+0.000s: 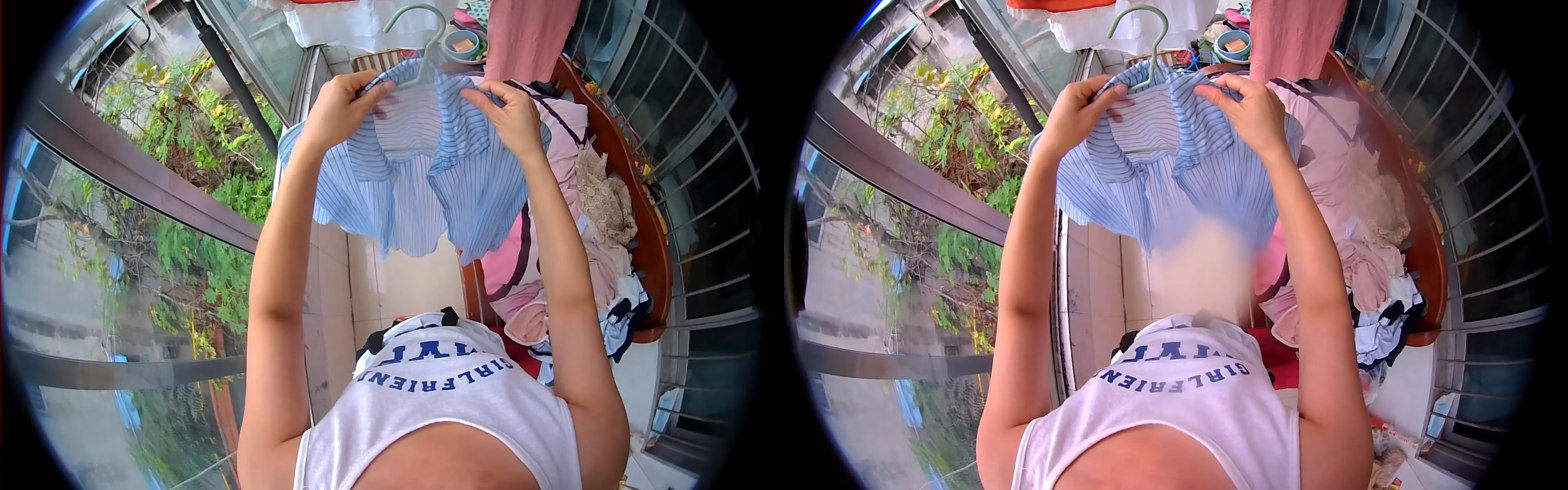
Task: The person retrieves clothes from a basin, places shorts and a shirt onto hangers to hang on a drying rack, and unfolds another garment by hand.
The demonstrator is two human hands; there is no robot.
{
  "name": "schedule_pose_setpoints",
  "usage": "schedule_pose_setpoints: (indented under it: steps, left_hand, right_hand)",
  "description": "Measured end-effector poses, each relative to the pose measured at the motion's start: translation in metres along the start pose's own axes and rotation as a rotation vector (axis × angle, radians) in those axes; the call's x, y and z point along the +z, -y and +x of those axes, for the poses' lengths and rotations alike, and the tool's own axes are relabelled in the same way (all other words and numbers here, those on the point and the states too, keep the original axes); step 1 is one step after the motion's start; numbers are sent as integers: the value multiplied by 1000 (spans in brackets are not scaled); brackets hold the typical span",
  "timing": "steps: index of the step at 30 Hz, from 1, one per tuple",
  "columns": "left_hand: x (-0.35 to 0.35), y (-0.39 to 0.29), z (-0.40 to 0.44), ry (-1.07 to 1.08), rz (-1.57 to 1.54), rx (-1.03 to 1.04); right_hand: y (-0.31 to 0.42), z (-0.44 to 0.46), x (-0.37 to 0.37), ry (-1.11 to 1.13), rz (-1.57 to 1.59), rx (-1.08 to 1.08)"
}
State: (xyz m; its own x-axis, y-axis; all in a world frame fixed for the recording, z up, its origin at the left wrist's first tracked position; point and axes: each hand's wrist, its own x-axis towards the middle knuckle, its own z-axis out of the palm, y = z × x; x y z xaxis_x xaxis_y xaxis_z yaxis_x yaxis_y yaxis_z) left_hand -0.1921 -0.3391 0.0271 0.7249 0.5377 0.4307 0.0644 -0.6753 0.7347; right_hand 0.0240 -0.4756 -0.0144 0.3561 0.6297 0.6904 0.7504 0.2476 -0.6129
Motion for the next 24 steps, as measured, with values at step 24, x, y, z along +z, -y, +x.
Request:
schedule_pose_setpoints:
  steps: [24]
  left_hand:
    - [-19, 5, -22, -564, 625, 259]
  right_hand:
    - [-71, 1, -57, 62, 397, 154]
